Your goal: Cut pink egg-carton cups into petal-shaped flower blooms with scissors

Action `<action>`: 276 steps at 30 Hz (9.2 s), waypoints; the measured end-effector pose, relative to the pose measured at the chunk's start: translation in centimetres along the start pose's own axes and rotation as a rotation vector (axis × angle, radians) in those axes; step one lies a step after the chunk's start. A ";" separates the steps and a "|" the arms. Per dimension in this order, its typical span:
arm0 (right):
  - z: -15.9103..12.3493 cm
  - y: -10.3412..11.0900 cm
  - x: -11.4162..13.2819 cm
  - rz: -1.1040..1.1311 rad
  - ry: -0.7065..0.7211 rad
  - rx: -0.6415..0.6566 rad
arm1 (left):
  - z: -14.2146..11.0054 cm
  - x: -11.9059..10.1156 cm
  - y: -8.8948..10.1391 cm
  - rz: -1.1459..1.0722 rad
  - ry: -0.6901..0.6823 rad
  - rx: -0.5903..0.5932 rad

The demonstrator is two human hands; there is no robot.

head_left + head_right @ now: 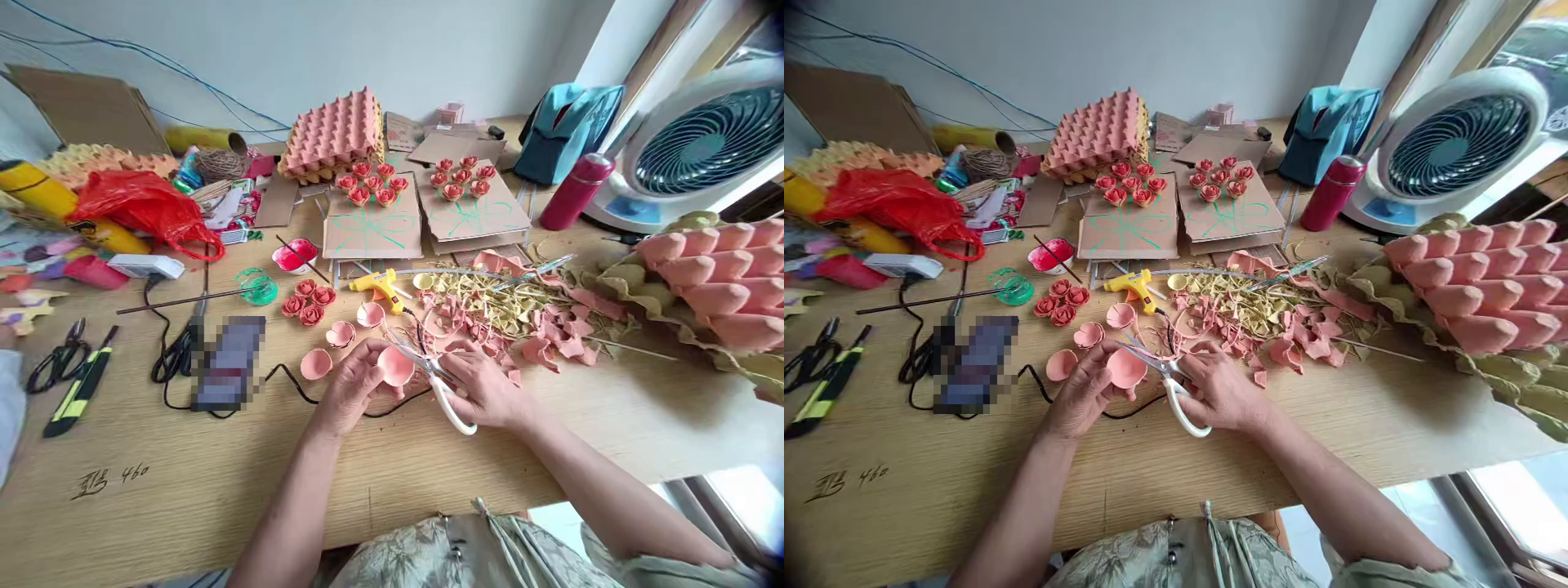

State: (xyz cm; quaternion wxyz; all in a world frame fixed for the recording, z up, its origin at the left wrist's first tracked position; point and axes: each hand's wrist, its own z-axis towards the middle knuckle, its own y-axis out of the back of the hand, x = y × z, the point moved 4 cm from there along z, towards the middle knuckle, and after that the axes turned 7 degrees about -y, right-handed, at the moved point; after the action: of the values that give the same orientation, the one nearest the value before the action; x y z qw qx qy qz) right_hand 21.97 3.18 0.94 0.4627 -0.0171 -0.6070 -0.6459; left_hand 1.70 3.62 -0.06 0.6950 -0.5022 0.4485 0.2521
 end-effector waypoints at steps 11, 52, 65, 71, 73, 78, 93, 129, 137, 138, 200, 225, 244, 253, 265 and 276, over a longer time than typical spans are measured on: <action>-0.2 0.0 0.4 -0.022 0.032 -0.020 | -0.1 -0.1 0.1 0.010 -0.010 -0.094; -0.4 0.0 0.3 -0.030 0.038 0.064 | -0.2 -0.1 0.4 0.153 0.021 -0.051; -0.1 -0.1 -0.3 0.060 -0.103 0.070 | 0.0 -0.1 0.4 0.010 -0.012 -0.086; -0.1 -0.3 -1.4 0.328 -0.339 0.085 | 0.0 -0.7 -0.2 -0.064 -0.028 -0.116; -0.2 -0.4 -1.6 0.450 -0.380 0.108 | -0.1 -0.7 -0.3 -0.061 -0.024 -0.115; -0.2 -0.6 -1.2 0.785 -0.394 0.206 | -0.2 -0.5 -0.1 -0.050 -0.021 -0.117; 0.1 -0.8 -1.3 0.941 -0.417 0.073 | 0.5 1.5 0.0 -0.338 0.153 -0.181; -0.3 -1.2 -0.7 0.976 -0.448 0.121 | 0.0 1.1 -2.6 0.768 -0.071 -0.130; -0.5 -1.4 -0.8 0.997 -0.427 0.132 | 0.0 0.5 -2.2 0.885 -0.216 -0.216; -0.5 -1.4 -0.8 0.992 -0.414 0.122 | 0.1 0.5 -2.0 0.874 -0.223 -0.225; 0.0 2.2 -0.2 -0.010 0.070 0.198 | -0.1 -1.1 -0.9 0.533 0.043 -0.064; -0.2 2.3 0.4 0.085 0.145 0.220 | -0.6 -1.3 -1.2 0.407 -0.007 0.095; -0.3 1.0 -1.6 0.425 -0.361 0.039 | -0.5 -1.9 -1.6 0.884 -0.485 0.004; 0.0 -0.5 -1.3 0.915 -0.444 0.000 | -0.7 -1.5 -3.1 1.061 -0.607 0.093; 0.2 -0.8 -1.1 1.052 -0.509 -0.022 | -0.4 -0.7 -3.2 1.050 -0.502 0.028; -0.1 -1.0 -1.3 1.008 -0.510 -0.020 | -0.3 0.8 -1.4 0.489 -0.165 -0.108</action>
State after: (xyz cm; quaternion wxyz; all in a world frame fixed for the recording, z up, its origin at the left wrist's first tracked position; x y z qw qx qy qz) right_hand 22.15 3.69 -0.62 0.5525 -0.4647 -0.6101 -0.3264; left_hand 3.10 2.79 -0.08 0.6198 -0.3932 0.4842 0.4762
